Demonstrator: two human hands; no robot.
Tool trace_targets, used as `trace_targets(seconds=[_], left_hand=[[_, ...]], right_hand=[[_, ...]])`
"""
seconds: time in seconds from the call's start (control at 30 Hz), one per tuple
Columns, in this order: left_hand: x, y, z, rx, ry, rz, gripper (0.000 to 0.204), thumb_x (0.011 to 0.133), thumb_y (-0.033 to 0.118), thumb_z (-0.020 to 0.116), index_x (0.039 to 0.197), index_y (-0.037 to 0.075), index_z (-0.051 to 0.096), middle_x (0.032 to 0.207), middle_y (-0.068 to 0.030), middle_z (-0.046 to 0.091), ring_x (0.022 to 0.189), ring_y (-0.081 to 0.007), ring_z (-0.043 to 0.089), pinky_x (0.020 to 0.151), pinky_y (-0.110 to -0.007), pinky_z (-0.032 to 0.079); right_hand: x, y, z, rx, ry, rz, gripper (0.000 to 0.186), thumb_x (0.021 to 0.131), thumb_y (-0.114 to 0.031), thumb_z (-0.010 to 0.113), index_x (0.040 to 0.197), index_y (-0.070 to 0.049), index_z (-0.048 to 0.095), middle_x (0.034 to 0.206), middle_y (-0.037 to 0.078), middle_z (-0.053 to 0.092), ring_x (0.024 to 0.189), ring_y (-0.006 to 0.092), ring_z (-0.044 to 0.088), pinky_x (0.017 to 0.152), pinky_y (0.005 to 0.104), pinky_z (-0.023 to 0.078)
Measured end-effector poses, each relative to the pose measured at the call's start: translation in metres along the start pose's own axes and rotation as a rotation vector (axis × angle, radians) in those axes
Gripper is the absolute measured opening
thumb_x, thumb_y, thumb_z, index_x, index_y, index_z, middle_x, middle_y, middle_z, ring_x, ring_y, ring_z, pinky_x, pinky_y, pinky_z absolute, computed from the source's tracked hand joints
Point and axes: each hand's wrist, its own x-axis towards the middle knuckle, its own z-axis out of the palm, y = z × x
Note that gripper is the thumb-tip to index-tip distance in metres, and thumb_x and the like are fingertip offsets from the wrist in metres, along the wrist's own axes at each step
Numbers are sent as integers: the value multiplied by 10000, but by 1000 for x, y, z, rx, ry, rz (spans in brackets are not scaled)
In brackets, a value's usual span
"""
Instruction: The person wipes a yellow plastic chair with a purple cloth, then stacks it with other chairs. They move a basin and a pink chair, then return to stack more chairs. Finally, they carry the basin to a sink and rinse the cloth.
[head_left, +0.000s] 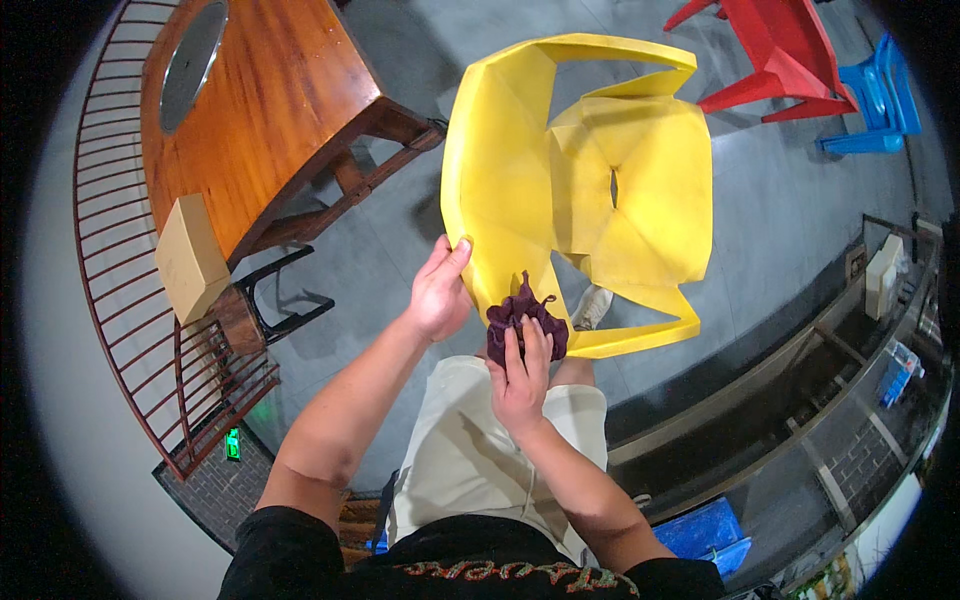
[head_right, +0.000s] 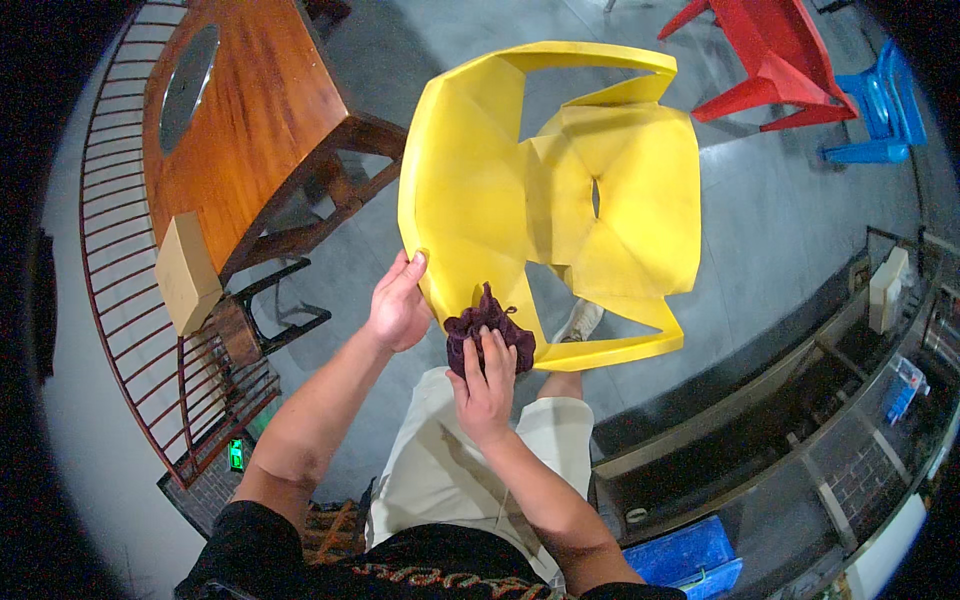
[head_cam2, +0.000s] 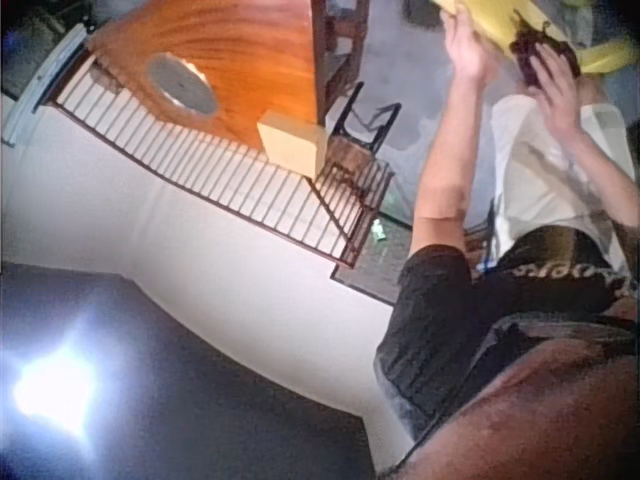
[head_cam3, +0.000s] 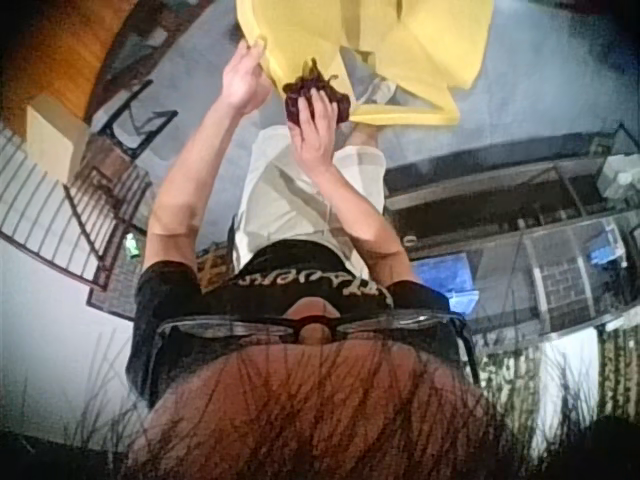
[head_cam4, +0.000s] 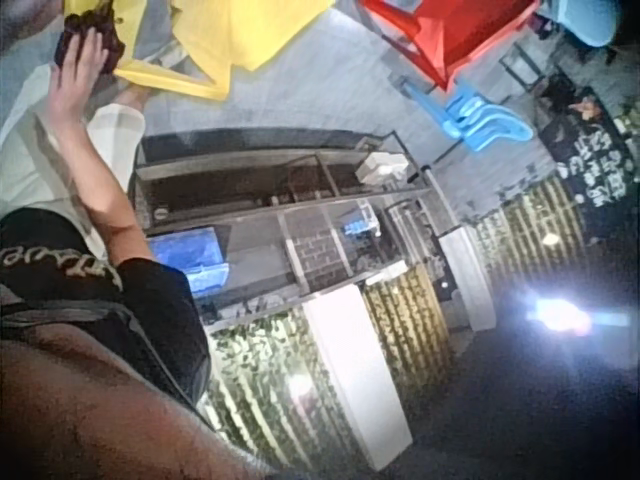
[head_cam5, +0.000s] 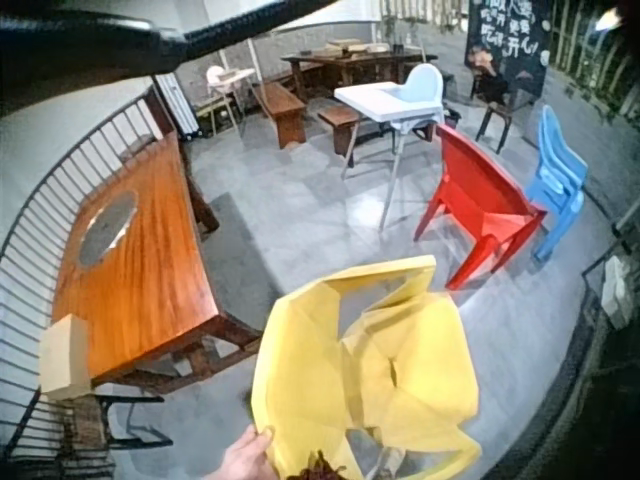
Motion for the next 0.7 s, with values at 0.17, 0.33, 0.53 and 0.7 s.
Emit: trace_targets(seconds=[0.17,0.33,0.53,0.7], left_hand=[[0,0,-16,-271,-193,-78,483,1091,384,326,1450,76,425,1450,-118,518,1326,-265,501,1125,-449,380],[2,-8,-41,-237,-268,-98,469,1077,372,408,1428,63,442,1430,-107,535,1301,-263,533,1093,-445,430],[10,-4,-43,-224,-328,-115,446,1076,324,433,1418,39,442,1410,-116,548,1299,-266,543,1091,-445,447],[15,-6,-51,-254,-331,-152,431,1063,301,472,1400,33,462,1393,-121,560,1285,-256,554,1086,-424,459]], right_hand=[[6,34,-20,-167,-148,-349,527,863,-332,720,1337,-136,603,1442,124,507,1360,372,450,1116,590,334],[40,57,-47,-104,-333,-509,505,822,-199,704,1321,-228,632,1437,65,511,1351,360,467,1107,547,393],[52,42,-35,-88,-323,-484,524,812,-147,703,1328,-176,620,1424,164,497,1330,429,475,1070,524,447],[57,31,-27,-37,-293,-412,532,810,-128,732,1325,-94,604,1457,248,453,1328,475,466,1068,508,448]])
